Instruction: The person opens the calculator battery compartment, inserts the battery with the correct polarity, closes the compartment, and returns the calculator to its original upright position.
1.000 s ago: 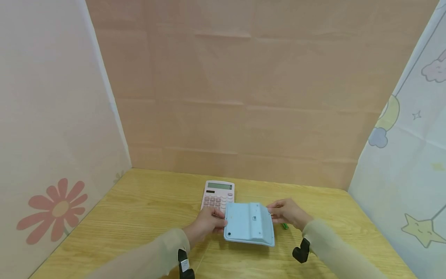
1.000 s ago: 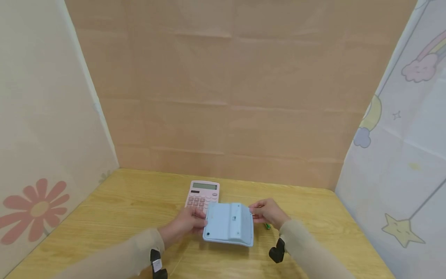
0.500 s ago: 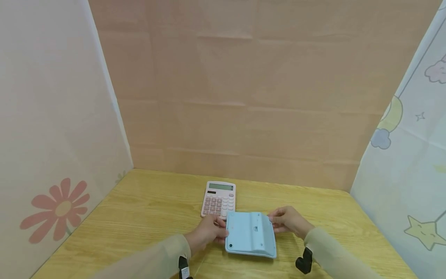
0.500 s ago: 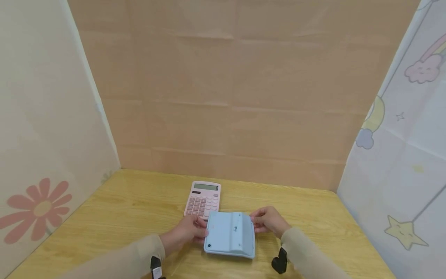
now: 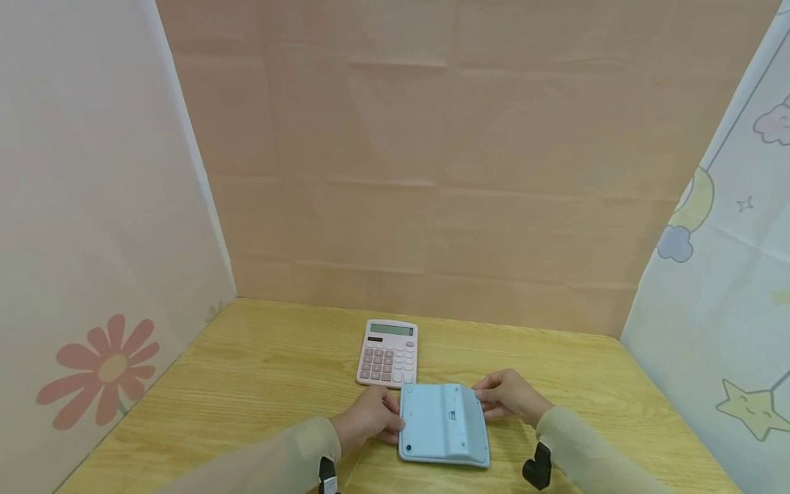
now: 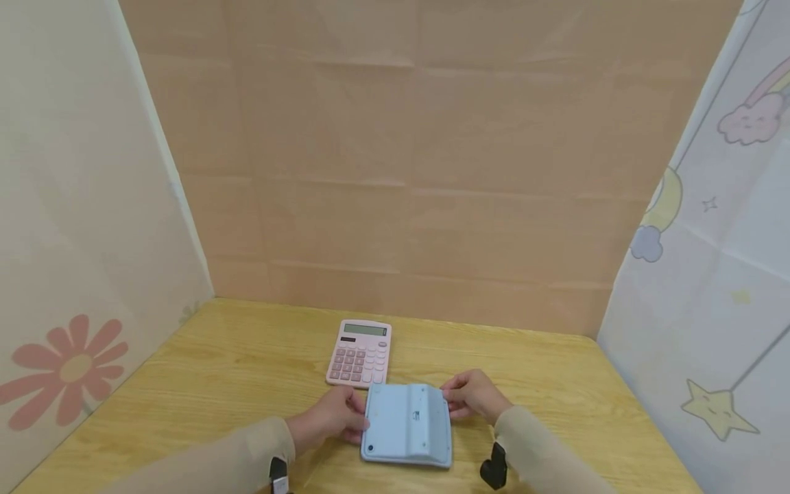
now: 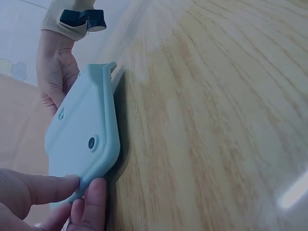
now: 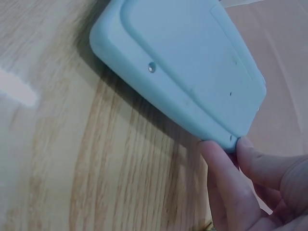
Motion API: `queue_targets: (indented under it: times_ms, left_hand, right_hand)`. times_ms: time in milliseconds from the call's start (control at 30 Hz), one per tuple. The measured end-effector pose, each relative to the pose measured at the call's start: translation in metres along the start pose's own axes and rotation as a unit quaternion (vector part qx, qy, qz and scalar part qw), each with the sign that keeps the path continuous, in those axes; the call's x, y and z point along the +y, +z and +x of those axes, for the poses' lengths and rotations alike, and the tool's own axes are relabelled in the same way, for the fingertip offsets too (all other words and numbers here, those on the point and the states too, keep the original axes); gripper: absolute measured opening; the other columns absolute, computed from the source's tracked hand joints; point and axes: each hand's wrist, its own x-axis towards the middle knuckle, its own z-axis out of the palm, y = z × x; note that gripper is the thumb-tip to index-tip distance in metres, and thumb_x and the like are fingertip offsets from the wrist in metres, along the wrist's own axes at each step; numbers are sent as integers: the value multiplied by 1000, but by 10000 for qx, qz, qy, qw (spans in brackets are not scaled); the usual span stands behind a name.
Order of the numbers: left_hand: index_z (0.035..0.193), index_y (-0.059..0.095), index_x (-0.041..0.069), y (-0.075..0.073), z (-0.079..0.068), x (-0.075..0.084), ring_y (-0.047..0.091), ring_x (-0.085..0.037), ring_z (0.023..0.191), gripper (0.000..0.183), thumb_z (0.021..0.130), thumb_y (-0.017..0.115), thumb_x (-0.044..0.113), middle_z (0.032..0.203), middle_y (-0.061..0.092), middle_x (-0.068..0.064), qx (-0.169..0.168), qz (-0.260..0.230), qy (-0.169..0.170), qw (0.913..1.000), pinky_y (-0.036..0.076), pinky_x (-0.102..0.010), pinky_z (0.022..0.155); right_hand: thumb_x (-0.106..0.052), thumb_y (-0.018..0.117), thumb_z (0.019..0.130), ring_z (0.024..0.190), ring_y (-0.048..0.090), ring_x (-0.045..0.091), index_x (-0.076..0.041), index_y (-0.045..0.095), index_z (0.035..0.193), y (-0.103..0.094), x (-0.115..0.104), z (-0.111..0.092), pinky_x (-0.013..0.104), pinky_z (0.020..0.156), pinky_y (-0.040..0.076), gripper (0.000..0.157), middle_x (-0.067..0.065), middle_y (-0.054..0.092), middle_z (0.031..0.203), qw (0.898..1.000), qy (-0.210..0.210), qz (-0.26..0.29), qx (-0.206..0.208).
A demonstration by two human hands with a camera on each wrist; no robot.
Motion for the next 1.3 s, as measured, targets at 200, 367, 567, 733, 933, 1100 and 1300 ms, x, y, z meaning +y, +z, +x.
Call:
queue_targets:
  times_ms: [200, 367, 567, 733, 933, 1100, 1300]
  left_hand:
    - [85, 51, -2, 2, 1, 1, 59, -15, 57, 25, 76, 70, -15, 77, 56, -13, 44, 243, -62, 9997, 60, -27, 53]
    - [84, 51, -1, 2, 2, 3, 60, -15, 57, 25, 76, 71, -14, 77, 57, -13, 55, 460, -157, 9988, 59, -27, 53]
    - [80, 52, 0, 2, 2, 3, 61, -15, 57, 23, 75, 71, -13, 74, 59, -12, -22, 650, -255, 9976, 60, -27, 54]
    - [75, 55, 0, 2, 2, 4, 62, -14, 57, 19, 75, 70, -12, 71, 61, -12, -131, 942, -180, 9953, 60, -26, 54]
    - [73, 56, -2, 1, 0, 9, 63, -15, 57, 18, 76, 70, -12, 70, 62, -12, -208, 1126, -139, 9933, 60, -25, 54]
    - [70, 58, -2, 1, 0, 12, 63, -14, 55, 17, 76, 70, -12, 68, 63, -11, -229, 1300, -181, 9911, 59, -25, 54]
    - [69, 60, -1, 1, 1, 16, 64, -14, 55, 16, 77, 72, -7, 67, 64, -9, -196, 1661, -277, 9855, 59, -23, 54]
  right_hand:
    - [3, 59, 92, 67, 64, 16, 10, 65, 102, 2, 0, -1, 35, 64, 62, 13, 10, 69, 83, 9999, -23, 133, -68]
    - [3, 58, 92, 67, 64, 16, 10, 65, 103, 5, 1, -1, 35, 65, 62, 15, 10, 68, 83, 10000, 53, 17, -12]
    - [4, 59, 91, 68, 64, 17, 9, 66, 100, 9, 2, -1, 36, 64, 62, 12, 10, 69, 83, 9999, 86, -105, 25]
    - [4, 59, 91, 69, 65, 18, 8, 67, 99, 12, 1, -1, 37, 65, 62, 11, 11, 69, 85, 9995, 173, -215, 136]
    - [4, 60, 91, 69, 64, 18, 8, 67, 99, 12, -1, -2, 37, 65, 62, 11, 10, 68, 84, 9992, 131, -329, 176]
    - [6, 60, 90, 68, 63, 18, 7, 68, 98, 13, -2, -3, 36, 64, 62, 11, 11, 68, 83, 9987, 240, -315, 314]
    - [7, 60, 90, 67, 63, 19, 7, 67, 97, 13, -5, -3, 36, 63, 62, 10, 12, 67, 82, 9985, 278, -314, 359]
